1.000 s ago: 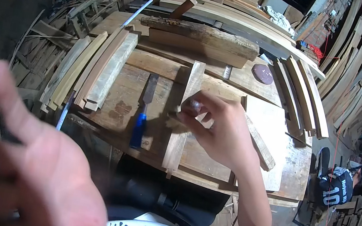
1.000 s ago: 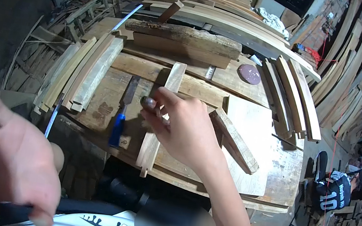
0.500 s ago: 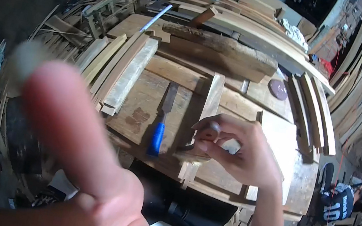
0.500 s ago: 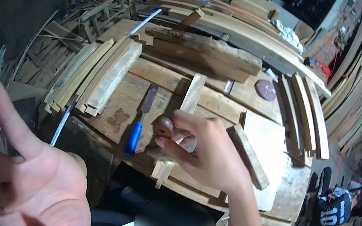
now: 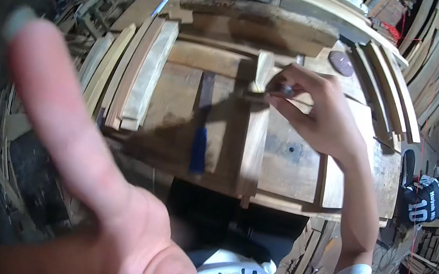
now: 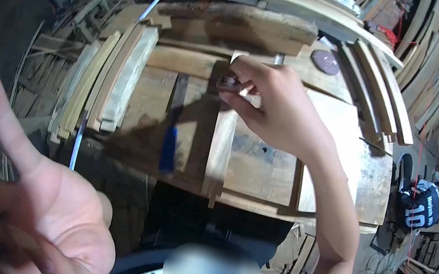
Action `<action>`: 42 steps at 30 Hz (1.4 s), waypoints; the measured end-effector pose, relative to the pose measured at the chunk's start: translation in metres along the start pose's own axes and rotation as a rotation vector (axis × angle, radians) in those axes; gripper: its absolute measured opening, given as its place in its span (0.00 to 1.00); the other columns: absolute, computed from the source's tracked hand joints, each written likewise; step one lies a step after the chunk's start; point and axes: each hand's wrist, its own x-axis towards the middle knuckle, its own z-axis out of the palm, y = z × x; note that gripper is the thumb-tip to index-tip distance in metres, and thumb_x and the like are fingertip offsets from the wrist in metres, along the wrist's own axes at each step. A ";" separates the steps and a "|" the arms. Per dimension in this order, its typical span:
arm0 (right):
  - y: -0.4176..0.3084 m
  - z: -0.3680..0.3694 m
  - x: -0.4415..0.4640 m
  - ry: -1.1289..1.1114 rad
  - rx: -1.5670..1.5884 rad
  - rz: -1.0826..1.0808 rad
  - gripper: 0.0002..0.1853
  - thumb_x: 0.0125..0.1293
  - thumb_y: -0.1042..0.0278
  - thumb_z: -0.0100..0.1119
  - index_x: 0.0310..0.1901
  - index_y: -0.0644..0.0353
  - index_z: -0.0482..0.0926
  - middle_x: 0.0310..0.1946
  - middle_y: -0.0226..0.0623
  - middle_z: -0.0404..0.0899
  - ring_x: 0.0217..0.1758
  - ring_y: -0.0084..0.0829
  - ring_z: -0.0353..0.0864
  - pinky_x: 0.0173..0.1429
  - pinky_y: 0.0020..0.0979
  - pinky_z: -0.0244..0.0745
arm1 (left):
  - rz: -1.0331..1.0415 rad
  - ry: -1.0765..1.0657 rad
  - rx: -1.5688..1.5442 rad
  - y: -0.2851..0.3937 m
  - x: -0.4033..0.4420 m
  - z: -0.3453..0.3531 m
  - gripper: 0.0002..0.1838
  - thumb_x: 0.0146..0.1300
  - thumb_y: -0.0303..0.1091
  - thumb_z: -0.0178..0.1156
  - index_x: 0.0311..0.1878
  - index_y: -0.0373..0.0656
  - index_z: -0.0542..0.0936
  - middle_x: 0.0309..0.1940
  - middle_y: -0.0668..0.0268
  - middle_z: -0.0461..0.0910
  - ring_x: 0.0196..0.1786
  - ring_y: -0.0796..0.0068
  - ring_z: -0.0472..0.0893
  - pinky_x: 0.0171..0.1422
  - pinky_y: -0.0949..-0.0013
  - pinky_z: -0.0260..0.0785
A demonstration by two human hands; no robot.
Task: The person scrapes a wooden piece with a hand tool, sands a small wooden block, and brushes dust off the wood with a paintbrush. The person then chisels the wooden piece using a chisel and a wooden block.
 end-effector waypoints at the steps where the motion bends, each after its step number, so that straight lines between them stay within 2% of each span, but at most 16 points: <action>1: -0.011 -0.002 -0.007 -0.058 0.100 0.011 0.08 0.66 0.77 0.67 0.44 0.69 0.80 0.36 0.49 0.88 0.38 0.44 0.91 0.45 0.40 0.88 | -0.017 0.000 0.009 0.001 0.000 0.000 0.30 0.61 0.51 0.69 0.61 0.42 0.81 0.61 0.54 0.80 0.63 0.56 0.80 0.61 0.56 0.76; 5: -0.016 -0.010 -0.015 -0.245 0.354 0.112 0.08 0.69 0.75 0.67 0.43 0.71 0.80 0.36 0.46 0.88 0.40 0.36 0.91 0.52 0.33 0.88 | -0.055 0.002 0.012 0.000 0.000 -0.004 0.28 0.62 0.49 0.68 0.61 0.42 0.82 0.61 0.53 0.80 0.63 0.55 0.80 0.62 0.56 0.75; 6: -0.016 -0.007 -0.012 -0.120 0.321 0.040 0.08 0.70 0.74 0.67 0.42 0.70 0.80 0.34 0.45 0.88 0.38 0.35 0.91 0.49 0.33 0.88 | -0.050 0.004 0.011 0.001 -0.004 -0.005 0.28 0.62 0.48 0.68 0.61 0.42 0.82 0.61 0.53 0.80 0.63 0.55 0.80 0.62 0.55 0.75; 10: 0.028 -0.008 0.012 0.052 -0.269 0.130 0.13 0.69 0.71 0.68 0.51 0.67 0.83 0.41 0.43 0.90 0.38 0.33 0.91 0.42 0.34 0.86 | -0.036 0.006 0.014 0.006 -0.006 -0.010 0.26 0.63 0.47 0.68 0.60 0.42 0.82 0.61 0.53 0.80 0.63 0.54 0.80 0.63 0.55 0.75; 14: 0.027 -0.009 0.017 -0.016 -0.008 0.073 0.14 0.69 0.67 0.70 0.50 0.66 0.84 0.40 0.40 0.89 0.40 0.25 0.89 0.41 0.33 0.84 | -0.037 0.001 0.033 0.004 -0.004 -0.009 0.24 0.64 0.45 0.67 0.59 0.42 0.83 0.61 0.53 0.80 0.63 0.54 0.80 0.63 0.54 0.75; 17: 0.023 -0.021 0.020 -0.104 0.275 0.002 0.08 0.64 0.73 0.75 0.41 0.66 0.86 0.39 0.41 0.89 0.42 0.27 0.89 0.47 0.34 0.86 | 0.002 0.007 0.065 0.009 -0.006 -0.010 0.23 0.64 0.43 0.67 0.59 0.42 0.83 0.60 0.53 0.80 0.63 0.54 0.79 0.64 0.54 0.75; 19: 0.025 -0.029 0.032 -0.091 0.211 -0.196 0.10 0.68 0.67 0.72 0.42 0.67 0.87 0.30 0.41 0.87 0.35 0.31 0.89 0.47 0.35 0.88 | 0.015 0.014 0.083 0.012 -0.008 -0.012 0.22 0.64 0.43 0.67 0.59 0.43 0.83 0.60 0.53 0.80 0.63 0.53 0.79 0.64 0.54 0.75; 21: 0.027 -0.035 0.039 -0.064 -0.235 0.083 0.11 0.65 0.65 0.73 0.39 0.66 0.87 0.27 0.43 0.86 0.33 0.38 0.89 0.42 0.37 0.86 | 0.013 0.032 0.114 0.013 -0.007 -0.015 0.21 0.65 0.42 0.67 0.58 0.43 0.83 0.60 0.53 0.80 0.63 0.53 0.79 0.65 0.54 0.74; 23: 0.052 -0.017 0.047 0.124 -0.174 -0.075 0.14 0.65 0.63 0.73 0.33 0.67 0.83 0.25 0.45 0.84 0.31 0.44 0.88 0.37 0.38 0.82 | -0.010 0.040 0.166 0.010 -0.011 -0.015 0.21 0.65 0.41 0.66 0.58 0.43 0.83 0.60 0.53 0.80 0.63 0.53 0.79 0.65 0.53 0.74; 27: 0.052 -0.012 0.040 -0.086 0.041 0.001 0.11 0.71 0.64 0.69 0.43 0.66 0.85 0.29 0.40 0.87 0.34 0.34 0.90 0.41 0.32 0.84 | -0.166 0.046 0.471 -0.006 -0.038 -0.018 0.19 0.66 0.39 0.66 0.58 0.43 0.84 0.60 0.53 0.80 0.63 0.52 0.79 0.66 0.53 0.74; 28: 0.035 -0.020 0.036 -0.175 0.185 0.090 0.19 0.69 0.67 0.71 0.57 0.63 0.78 0.46 0.40 0.87 0.51 0.32 0.89 0.57 0.35 0.87 | -0.250 -0.026 0.576 -0.014 -0.051 -0.017 0.19 0.66 0.38 0.66 0.57 0.43 0.84 0.60 0.53 0.80 0.63 0.52 0.79 0.66 0.53 0.74; 30: 0.036 -0.022 0.034 -0.268 0.244 0.108 0.22 0.68 0.67 0.72 0.60 0.62 0.75 0.47 0.39 0.86 0.52 0.32 0.88 0.58 0.36 0.87 | -0.364 -0.249 0.739 -0.032 -0.087 -0.009 0.18 0.66 0.37 0.66 0.57 0.43 0.84 0.60 0.53 0.80 0.63 0.52 0.79 0.66 0.52 0.74; 33: 0.054 -0.017 0.039 -0.139 0.082 -0.041 0.13 0.72 0.66 0.68 0.50 0.64 0.80 0.40 0.42 0.87 0.42 0.34 0.89 0.48 0.36 0.86 | -0.379 -0.471 0.791 -0.047 -0.133 0.009 0.24 0.64 0.43 0.70 0.61 0.45 0.83 0.64 0.50 0.76 0.65 0.49 0.76 0.69 0.50 0.70; 36: 0.062 -0.013 0.049 0.077 -0.305 -0.056 0.12 0.74 0.64 0.63 0.44 0.66 0.82 0.30 0.42 0.87 0.28 0.41 0.86 0.36 0.39 0.81 | -0.582 -0.432 0.781 -0.045 -0.157 0.025 0.29 0.62 0.45 0.70 0.63 0.40 0.81 0.68 0.46 0.72 0.70 0.47 0.70 0.74 0.49 0.63; 40: 0.059 0.002 0.048 -0.071 -0.295 -0.037 0.12 0.72 0.63 0.65 0.46 0.65 0.84 0.29 0.46 0.86 0.30 0.41 0.87 0.38 0.39 0.82 | -0.660 -0.455 0.938 -0.042 -0.174 0.038 0.43 0.60 0.42 0.71 0.73 0.28 0.67 0.68 0.42 0.70 0.67 0.42 0.72 0.72 0.47 0.65; 42: 0.041 -0.006 0.046 -0.174 -0.069 -0.164 0.12 0.72 0.63 0.65 0.43 0.66 0.85 0.30 0.47 0.86 0.31 0.40 0.87 0.39 0.39 0.82 | -0.680 -0.468 0.951 -0.040 -0.177 0.040 0.44 0.59 0.41 0.72 0.74 0.27 0.67 0.68 0.41 0.71 0.66 0.42 0.73 0.72 0.49 0.65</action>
